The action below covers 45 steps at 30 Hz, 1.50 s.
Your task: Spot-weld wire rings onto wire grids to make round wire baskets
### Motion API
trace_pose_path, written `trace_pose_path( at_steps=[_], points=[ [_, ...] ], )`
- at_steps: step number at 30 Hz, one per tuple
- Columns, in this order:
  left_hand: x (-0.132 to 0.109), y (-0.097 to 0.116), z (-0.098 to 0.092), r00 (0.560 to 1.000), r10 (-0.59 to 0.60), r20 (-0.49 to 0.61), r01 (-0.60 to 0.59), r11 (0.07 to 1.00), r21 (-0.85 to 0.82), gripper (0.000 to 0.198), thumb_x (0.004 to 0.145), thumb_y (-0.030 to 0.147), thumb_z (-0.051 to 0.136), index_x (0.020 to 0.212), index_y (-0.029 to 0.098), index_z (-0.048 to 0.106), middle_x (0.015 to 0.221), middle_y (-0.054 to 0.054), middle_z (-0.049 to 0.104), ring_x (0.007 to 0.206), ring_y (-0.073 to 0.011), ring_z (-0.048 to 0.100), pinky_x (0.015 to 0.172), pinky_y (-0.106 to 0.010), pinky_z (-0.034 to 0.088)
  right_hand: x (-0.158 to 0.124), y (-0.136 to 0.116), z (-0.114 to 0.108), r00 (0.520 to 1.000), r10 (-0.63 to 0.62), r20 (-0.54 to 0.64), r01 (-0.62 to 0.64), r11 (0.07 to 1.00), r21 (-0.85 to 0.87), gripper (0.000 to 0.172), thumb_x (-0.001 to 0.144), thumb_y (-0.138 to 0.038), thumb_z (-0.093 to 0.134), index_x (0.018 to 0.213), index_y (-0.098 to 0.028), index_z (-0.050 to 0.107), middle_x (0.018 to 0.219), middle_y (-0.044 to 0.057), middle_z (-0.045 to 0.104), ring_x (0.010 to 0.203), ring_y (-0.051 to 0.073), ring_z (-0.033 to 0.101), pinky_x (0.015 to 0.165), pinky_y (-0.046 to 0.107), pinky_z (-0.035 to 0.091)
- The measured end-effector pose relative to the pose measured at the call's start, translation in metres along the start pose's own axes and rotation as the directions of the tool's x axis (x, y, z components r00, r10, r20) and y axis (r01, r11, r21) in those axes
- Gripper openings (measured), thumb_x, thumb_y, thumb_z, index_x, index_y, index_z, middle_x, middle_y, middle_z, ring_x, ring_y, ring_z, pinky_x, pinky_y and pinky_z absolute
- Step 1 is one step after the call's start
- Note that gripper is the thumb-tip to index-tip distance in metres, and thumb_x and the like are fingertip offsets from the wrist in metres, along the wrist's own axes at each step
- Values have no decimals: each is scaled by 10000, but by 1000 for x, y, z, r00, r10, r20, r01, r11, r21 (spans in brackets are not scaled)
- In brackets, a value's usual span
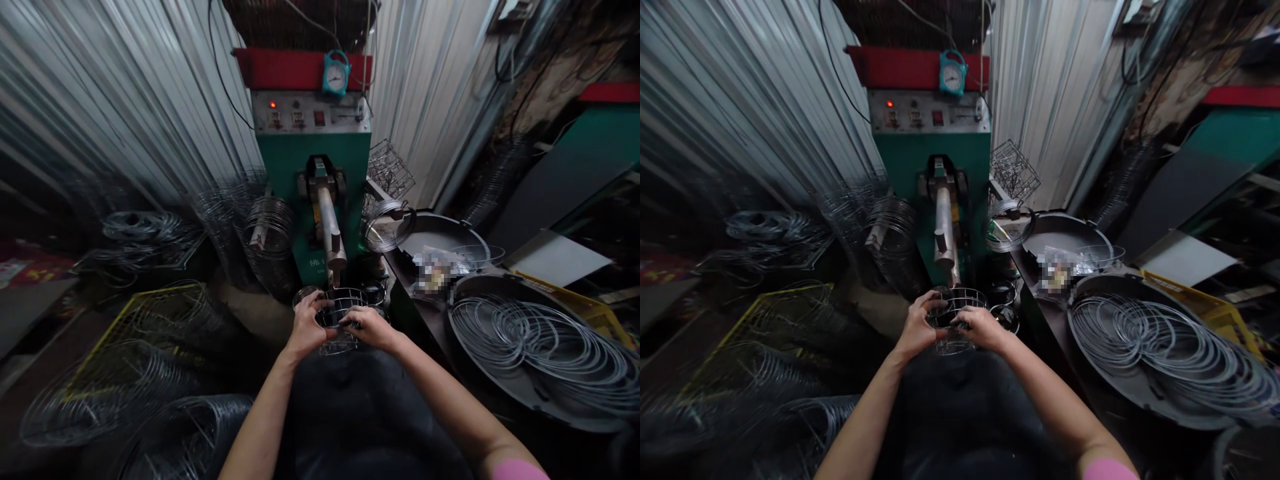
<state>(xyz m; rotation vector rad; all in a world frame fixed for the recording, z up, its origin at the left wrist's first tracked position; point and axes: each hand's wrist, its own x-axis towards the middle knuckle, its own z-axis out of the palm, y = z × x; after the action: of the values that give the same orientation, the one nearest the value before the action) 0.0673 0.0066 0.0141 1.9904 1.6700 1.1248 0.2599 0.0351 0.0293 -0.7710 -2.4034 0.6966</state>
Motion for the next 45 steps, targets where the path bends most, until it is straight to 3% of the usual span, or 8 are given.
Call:
trace_pose_path(
  at_steps=[10, 26, 30, 33, 35, 37, 43, 45],
  points=[
    [28, -4, -2, 994, -110, 17, 111, 993, -50, 565, 418, 287, 832, 960, 239, 679, 1224, -68, 536, 1143, -253, 511, 1005, -405, 377, 30, 6, -12, 999, 52, 15, -51, 996, -73, 142, 752, -100, 617, 854, -169, 686, 879, 61, 679, 822, 149, 643, 744, 245, 488],
    [42, -6, 3, 981, -192, -40, 195, 978, 70, 570, 468, 337, 806, 1017, 281, 661, 1218, -52, 534, 1165, -271, 488, 994, -406, 367, 36, 15, 4, 953, 214, -216, -228, 973, -42, 157, 783, -155, 595, 911, -212, 666, 1006, 56, 651, 913, 151, 614, 810, 260, 465],
    [38, -5, 3, 982, -168, -83, 176, 979, 103, 576, 467, 339, 811, 1021, 294, 656, 1243, -52, 517, 1176, -283, 473, 995, -429, 357, 12, 8, 11, 799, 452, -395, -311, 875, 371, 276, 715, -246, 652, 984, -194, 623, 935, 51, 638, 858, 169, 601, 765, 296, 486],
    [40, -6, 2, 974, -188, -122, 200, 975, 94, 570, 477, 341, 814, 1020, 282, 651, 1259, -68, 506, 1187, -278, 464, 999, -439, 344, -16, 13, 20, 599, 784, -164, -366, 450, 814, 239, 698, -276, 643, 899, -158, 593, 656, -9, 582, 551, 115, 537, 505, 235, 444],
    [44, -8, 1, 966, -222, -131, 233, 970, 75, 560, 488, 345, 810, 1019, 269, 648, 1258, -73, 507, 1191, -274, 463, 998, -434, 343, -33, 20, 25, 514, 856, 59, -322, 128, 938, 186, 668, -208, 641, 830, -146, 577, 588, -28, 543, 455, 82, 475, 423, 198, 372],
    [50, -8, 0, 959, -248, -136, 259, 963, 73, 557, 492, 356, 806, 1017, 268, 645, 1258, -73, 508, 1192, -277, 463, 992, -440, 345, -49, 27, 31, 455, 877, 154, -262, -33, 964, 163, 639, -143, 633, 789, -144, 569, 598, -18, 560, 443, 73, 481, 416, 188, 364],
    [60, -11, -1, 951, -273, -143, 290, 951, 111, 515, 504, 351, 796, 991, 260, 654, 1247, -84, 519, 1183, -298, 468, 977, -456, 352, -85, 31, 56, 389, 918, -77, -223, 174, 959, 194, 670, -199, 649, 843, -181, 562, 670, -11, 630, 578, 116, 601, 542, 221, 485],
    [61, -13, -1, 958, -253, -134, 270, 955, 126, 516, 508, 351, 794, 996, 260, 654, 1252, -87, 517, 1189, -298, 463, 980, -456, 351, -94, 29, 64, 371, 927, -52, -225, 144, 964, 190, 679, -219, 662, 831, -183, 554, 653, -16, 620, 556, 111, 592, 516, 216, 487]
  ],
)
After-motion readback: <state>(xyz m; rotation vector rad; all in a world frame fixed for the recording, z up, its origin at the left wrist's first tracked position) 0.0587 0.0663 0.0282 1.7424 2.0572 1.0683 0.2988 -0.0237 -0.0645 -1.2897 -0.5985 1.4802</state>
